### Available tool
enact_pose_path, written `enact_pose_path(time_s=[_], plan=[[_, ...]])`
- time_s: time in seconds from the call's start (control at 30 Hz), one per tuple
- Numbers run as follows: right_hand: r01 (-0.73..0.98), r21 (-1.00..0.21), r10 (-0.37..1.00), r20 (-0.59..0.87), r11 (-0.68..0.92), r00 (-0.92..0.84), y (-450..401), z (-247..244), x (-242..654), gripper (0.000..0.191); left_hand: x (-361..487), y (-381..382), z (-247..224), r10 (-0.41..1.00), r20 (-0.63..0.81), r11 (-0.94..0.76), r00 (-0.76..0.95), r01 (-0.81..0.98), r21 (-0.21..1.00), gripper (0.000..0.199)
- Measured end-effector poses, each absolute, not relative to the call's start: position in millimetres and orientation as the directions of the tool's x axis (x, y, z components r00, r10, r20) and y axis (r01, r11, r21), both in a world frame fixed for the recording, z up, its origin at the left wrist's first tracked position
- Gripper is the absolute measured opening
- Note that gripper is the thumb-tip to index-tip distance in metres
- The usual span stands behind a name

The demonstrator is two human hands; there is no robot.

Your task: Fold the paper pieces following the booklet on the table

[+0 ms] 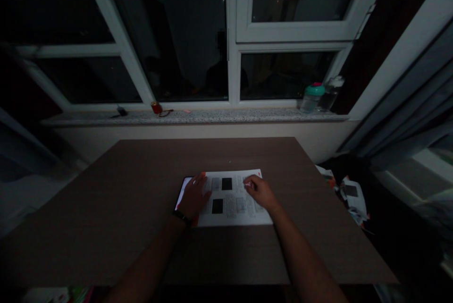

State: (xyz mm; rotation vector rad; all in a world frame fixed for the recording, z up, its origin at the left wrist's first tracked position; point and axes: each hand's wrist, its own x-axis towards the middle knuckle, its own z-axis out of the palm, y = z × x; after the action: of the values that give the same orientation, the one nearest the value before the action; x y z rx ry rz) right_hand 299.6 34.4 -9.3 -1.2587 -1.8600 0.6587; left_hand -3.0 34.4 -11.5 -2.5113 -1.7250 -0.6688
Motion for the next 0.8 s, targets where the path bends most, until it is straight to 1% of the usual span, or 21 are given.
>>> enact_pose_path(time_s=[0.3, 0.4, 0.67, 0.8], plan=[[0.528, -0.771, 0.934, 0.297, 0.356, -0.197, 32.5, -4.7, 297.7, 0.014, -2.2, 35.8, -7.2, 0.901, 0.310, -0.381, 0.302, 0.894, 0.237, 0.054], [0.532, -0.767, 0.933, 0.302, 0.360, -0.195, 33.3, -6.9, 298.5, 0.013, -2.3, 35.9, -7.8, 0.896, 0.318, -0.393, 0.309, 0.885, 0.249, 0.055], [0.535, -0.762, 0.931, 0.307, 0.364, -0.196, 32.3, -5.6, 298.7, 0.013, 1.4, 33.5, 4.1, 0.902, 0.308, -0.400, 0.301, 0.851, 0.339, 0.061], [0.536, -0.759, 0.929, 0.314, 0.370, -0.196, 30.8, -2.8, 297.9, 0.014, 4.0, 29.9, 14.5, 0.882, 0.321, -0.456, 0.345, 0.798, 0.395, 0.065]])
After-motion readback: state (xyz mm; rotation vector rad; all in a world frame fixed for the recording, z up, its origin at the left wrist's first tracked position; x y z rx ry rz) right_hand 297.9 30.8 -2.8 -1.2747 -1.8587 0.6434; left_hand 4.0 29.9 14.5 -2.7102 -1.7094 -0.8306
